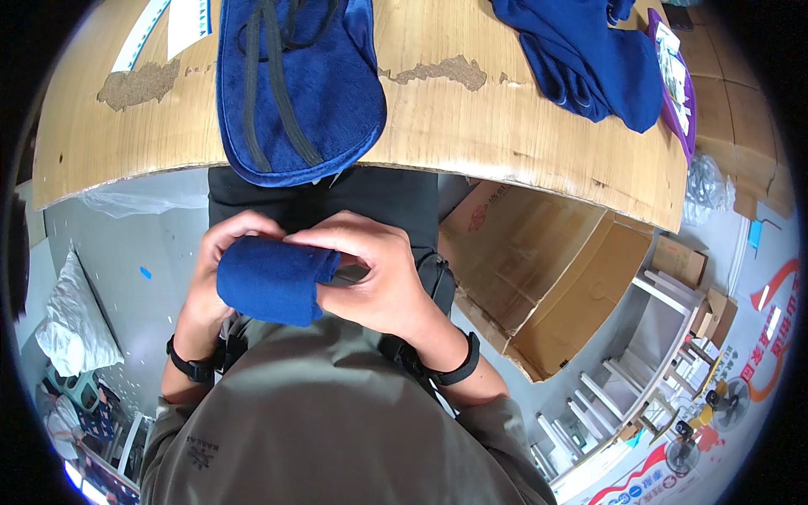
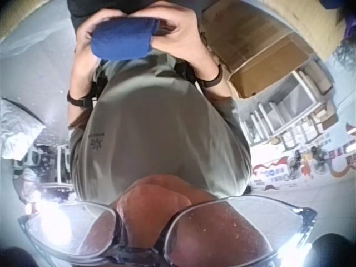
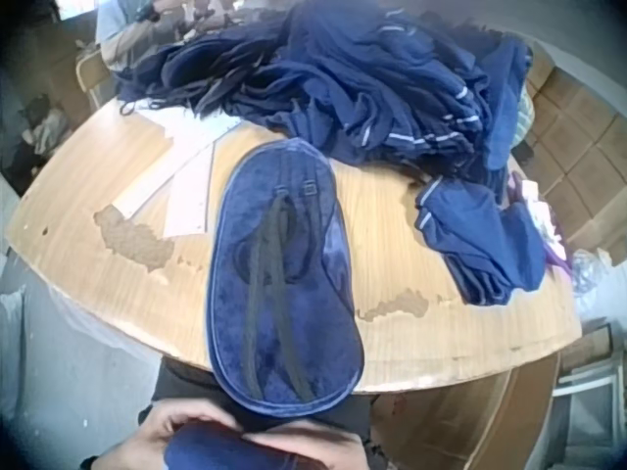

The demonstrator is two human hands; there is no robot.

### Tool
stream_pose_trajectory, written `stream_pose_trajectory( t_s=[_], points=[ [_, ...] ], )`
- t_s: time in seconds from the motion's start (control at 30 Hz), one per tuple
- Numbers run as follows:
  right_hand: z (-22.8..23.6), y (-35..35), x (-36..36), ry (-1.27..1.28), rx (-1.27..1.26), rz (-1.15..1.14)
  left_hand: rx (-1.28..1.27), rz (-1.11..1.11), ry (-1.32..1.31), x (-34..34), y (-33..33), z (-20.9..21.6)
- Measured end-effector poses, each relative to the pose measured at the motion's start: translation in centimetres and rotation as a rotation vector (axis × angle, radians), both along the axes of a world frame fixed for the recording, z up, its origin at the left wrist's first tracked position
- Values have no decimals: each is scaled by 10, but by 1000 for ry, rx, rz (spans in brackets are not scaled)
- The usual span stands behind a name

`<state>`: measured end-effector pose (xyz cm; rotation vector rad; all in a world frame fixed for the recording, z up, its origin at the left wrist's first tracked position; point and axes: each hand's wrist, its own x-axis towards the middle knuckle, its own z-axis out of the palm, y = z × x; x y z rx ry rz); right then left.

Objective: Hand-folding and assembling blue eye masks in a factory setting.

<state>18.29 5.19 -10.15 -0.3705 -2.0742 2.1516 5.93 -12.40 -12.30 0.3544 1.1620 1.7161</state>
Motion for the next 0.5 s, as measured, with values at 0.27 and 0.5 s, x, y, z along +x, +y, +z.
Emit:
stream_pose_trajectory(
  t_s=[0.27, 0.5],
  points=[
    [-2, 6, -5, 66, 204, 26, -9, -85, -90, 0, 0, -11],
    [-9, 3, -12, 91, 269, -38, -63, 12, -83, -1, 8, -17]
  ],
)
